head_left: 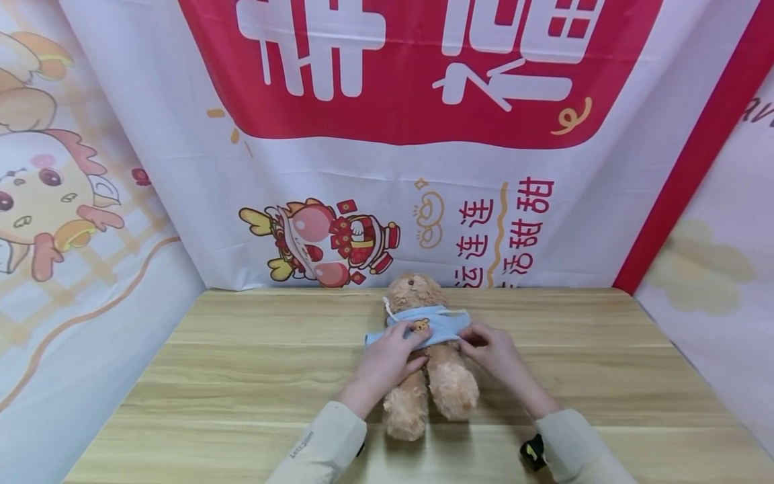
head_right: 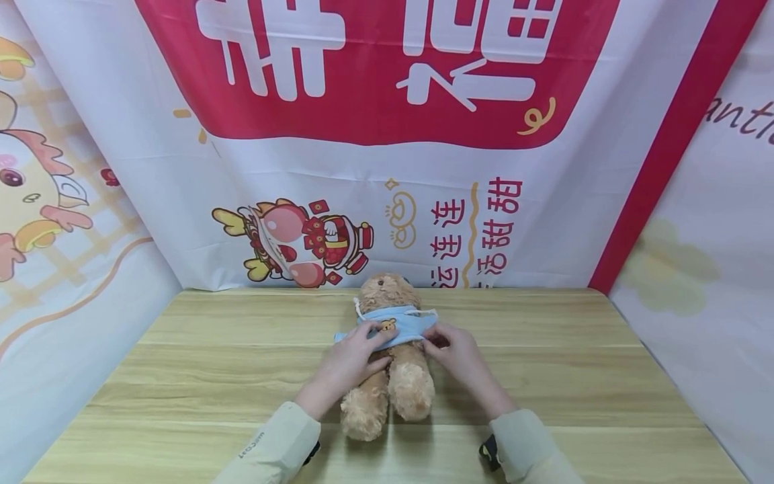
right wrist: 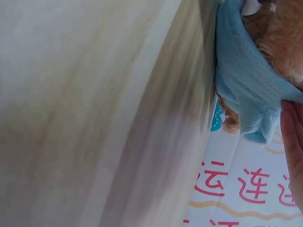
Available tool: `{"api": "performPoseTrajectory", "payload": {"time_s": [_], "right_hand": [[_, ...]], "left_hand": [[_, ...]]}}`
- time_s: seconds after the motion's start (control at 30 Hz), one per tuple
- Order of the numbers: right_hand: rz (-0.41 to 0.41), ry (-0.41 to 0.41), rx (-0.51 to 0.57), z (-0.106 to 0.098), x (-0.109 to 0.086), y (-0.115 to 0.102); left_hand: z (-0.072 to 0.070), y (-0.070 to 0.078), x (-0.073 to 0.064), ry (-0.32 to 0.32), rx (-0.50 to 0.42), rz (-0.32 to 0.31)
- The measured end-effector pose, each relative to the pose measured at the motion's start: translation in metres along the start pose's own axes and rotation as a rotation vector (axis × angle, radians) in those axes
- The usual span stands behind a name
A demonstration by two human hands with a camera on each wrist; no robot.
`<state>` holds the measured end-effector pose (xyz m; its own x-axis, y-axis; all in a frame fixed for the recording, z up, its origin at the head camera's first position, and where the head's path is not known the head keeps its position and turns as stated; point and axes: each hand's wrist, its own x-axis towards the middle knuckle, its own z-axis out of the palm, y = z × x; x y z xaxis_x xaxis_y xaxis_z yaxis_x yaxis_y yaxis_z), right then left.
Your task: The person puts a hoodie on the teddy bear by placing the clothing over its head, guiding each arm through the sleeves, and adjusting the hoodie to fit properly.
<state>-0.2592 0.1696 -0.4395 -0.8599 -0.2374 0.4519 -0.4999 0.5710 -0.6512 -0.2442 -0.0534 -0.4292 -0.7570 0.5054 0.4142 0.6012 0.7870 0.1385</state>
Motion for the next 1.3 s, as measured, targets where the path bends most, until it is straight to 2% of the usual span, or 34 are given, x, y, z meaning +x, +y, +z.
{"api": "performPoseTrajectory", "payload": {"time_s": [0.17, 0.27, 0.33, 0.43, 0.57, 0.67, 0.8, 0.9, 1.0, 1.13, 1.3], "right_hand": [[-0.057, -0.072, 0.107, -0.007, -0.003, 0.001], [-0.078, -0.123, 0.130, -0.009, -0.003, 0.002], [-0.062, -0.148, 0.128, -0.011, -0.002, 0.003], [0.045, -0.127, 0.102, -0.012, 0.002, 0.004], [0.300, -0.035, 0.036, -0.015, 0.009, 0.005], [0.421, -0.071, -0.006, -0.017, 0.014, 0.008], [0.458, -0.189, 0.012, -0.015, 0.016, 0.011], [0.473, -0.202, 0.065, -0.011, 0.017, 0.011], [0.492, -0.173, 0.108, -0.009, 0.018, 0.010], [0.475, -0.140, 0.168, -0.008, 0.019, 0.011], [0.477, -0.152, 0.233, -0.012, 0.020, 0.009]], "left_hand": [[-0.002, 0.004, 0.002, -0.012, 0.025, -0.043], [-0.003, 0.006, 0.003, -0.014, 0.050, -0.043], [-0.003, 0.006, 0.004, -0.010, 0.057, -0.034], [-0.003, 0.006, 0.004, 0.003, 0.062, -0.017], [0.000, 0.004, 0.003, 0.027, 0.060, 0.012], [0.003, 0.003, 0.002, 0.042, 0.048, 0.066], [0.008, 0.003, 0.001, 0.013, 0.060, 0.150], [0.009, 0.005, 0.001, -0.008, 0.094, 0.172], [0.008, 0.009, 0.003, -0.016, 0.117, 0.161], [0.005, 0.012, 0.006, -0.058, 0.120, 0.123], [0.002, 0.015, 0.010, -0.112, 0.170, 0.113]]}}
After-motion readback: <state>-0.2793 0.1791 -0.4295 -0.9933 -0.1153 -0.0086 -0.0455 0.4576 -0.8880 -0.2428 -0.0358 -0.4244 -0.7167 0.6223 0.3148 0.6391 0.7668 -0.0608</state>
